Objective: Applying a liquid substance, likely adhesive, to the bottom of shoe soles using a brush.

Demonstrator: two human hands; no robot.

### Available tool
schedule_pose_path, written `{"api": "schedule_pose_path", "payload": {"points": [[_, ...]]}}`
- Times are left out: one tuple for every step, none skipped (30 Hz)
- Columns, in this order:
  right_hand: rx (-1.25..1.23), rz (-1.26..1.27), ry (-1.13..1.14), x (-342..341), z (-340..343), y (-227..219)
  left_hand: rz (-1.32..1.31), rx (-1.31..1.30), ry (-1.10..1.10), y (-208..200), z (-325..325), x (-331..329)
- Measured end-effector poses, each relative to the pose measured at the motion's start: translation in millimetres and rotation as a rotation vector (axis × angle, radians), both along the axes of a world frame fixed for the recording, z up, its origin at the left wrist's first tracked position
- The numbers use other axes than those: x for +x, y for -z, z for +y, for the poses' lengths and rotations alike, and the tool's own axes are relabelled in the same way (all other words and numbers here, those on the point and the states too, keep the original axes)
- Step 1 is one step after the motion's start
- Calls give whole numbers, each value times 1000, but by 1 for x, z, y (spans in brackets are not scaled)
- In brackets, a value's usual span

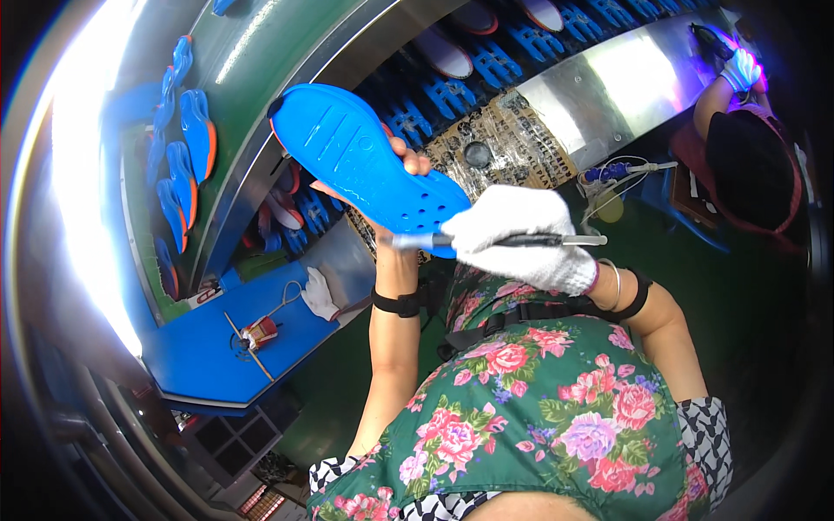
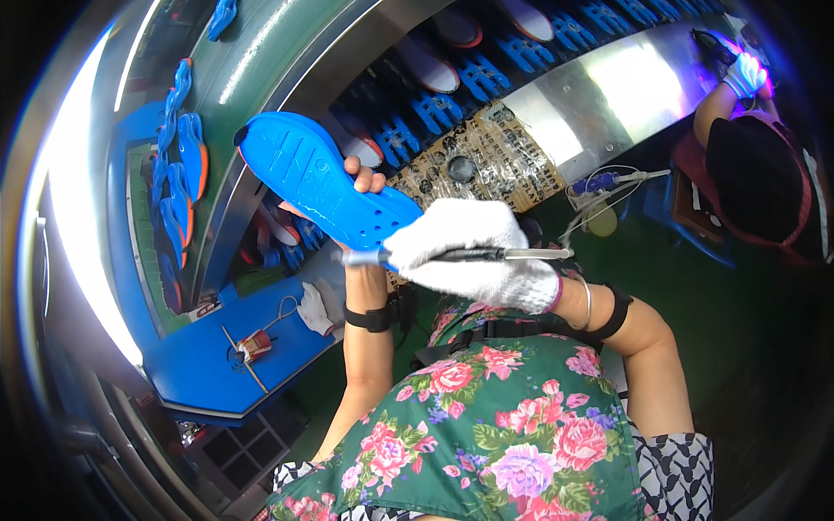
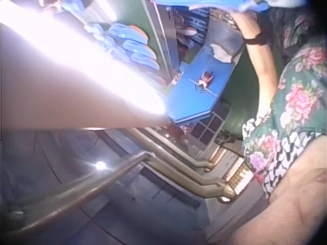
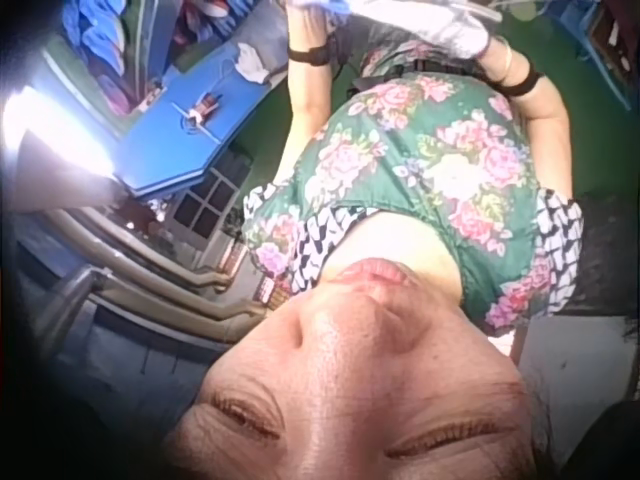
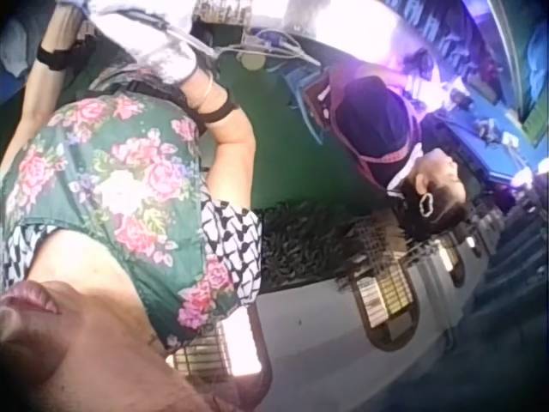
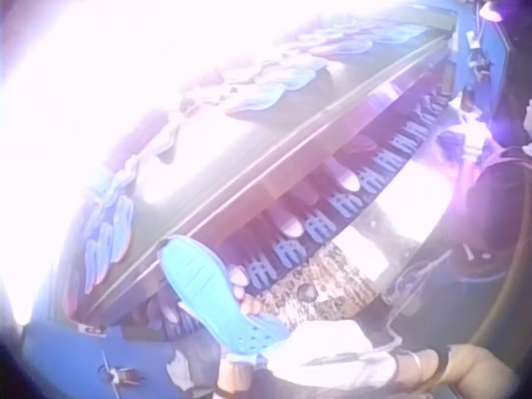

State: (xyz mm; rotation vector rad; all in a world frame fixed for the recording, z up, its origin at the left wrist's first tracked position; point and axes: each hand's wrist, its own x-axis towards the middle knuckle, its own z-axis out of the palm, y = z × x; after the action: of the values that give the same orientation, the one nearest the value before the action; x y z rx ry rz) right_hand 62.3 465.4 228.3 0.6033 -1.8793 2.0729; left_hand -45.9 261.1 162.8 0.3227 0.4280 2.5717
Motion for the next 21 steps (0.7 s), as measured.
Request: {"api": "schedule_pose_path", "payload": {"points": [[-17,-28,41,0,4,0,13,-15,0,0,0,-1],[105,46,73,1,6,3,-32,-28,-48,0,1,3],[232,122,108,2,10,3,-34,-24,-44,0,2,2],[297,210,110,4,8,4,-49,-97,-65,0,2,0],[364,299,110,8,4,5,-65,-169,-88,1,3,-1],[341,257,50,14,2,6,-87,-92,-100,-14,14,3],[281,228,20,15,1,7,-95,-89,-100,-14,15,4],[153,94,-72,13,4,7,-108,-61,-62,-13,13,1],[22,-43,-167,11,5,6,-122,-33,-31,-12,9,2],[1,-76,-89,10,1,7,-153,-93,-25,-13,5,2],[52,13,-33,5,4,14,-164,-89,-34,-13,4,0],[165,75,4,4,9,13,-123,-122,25,-14,4,-5],[277,139,38,4,13,12,-81,-155,83,-16,3,-7],[320,234,29,7,11,14,-104,-164,139,-18,3,-7],[440,324,26,11,6,18,-107,-161,131,-18,3,-9],[430,303,-8,17,1,20,-112,-206,178,-17,1,-10],[420,284,-41,21,-2,21,-116,-252,226,-15,1,-12],[399,223,-133,21,0,17,-81,-180,294,-14,-1,-14],[397,225,-145,18,3,14,-82,-181,282,-13,-2,-13],[257,171,-239,12,5,11,-83,-186,331,-13,-4,-12],[120,110,-323,9,8,10,-86,-189,390,-12,-2,-12]]}}
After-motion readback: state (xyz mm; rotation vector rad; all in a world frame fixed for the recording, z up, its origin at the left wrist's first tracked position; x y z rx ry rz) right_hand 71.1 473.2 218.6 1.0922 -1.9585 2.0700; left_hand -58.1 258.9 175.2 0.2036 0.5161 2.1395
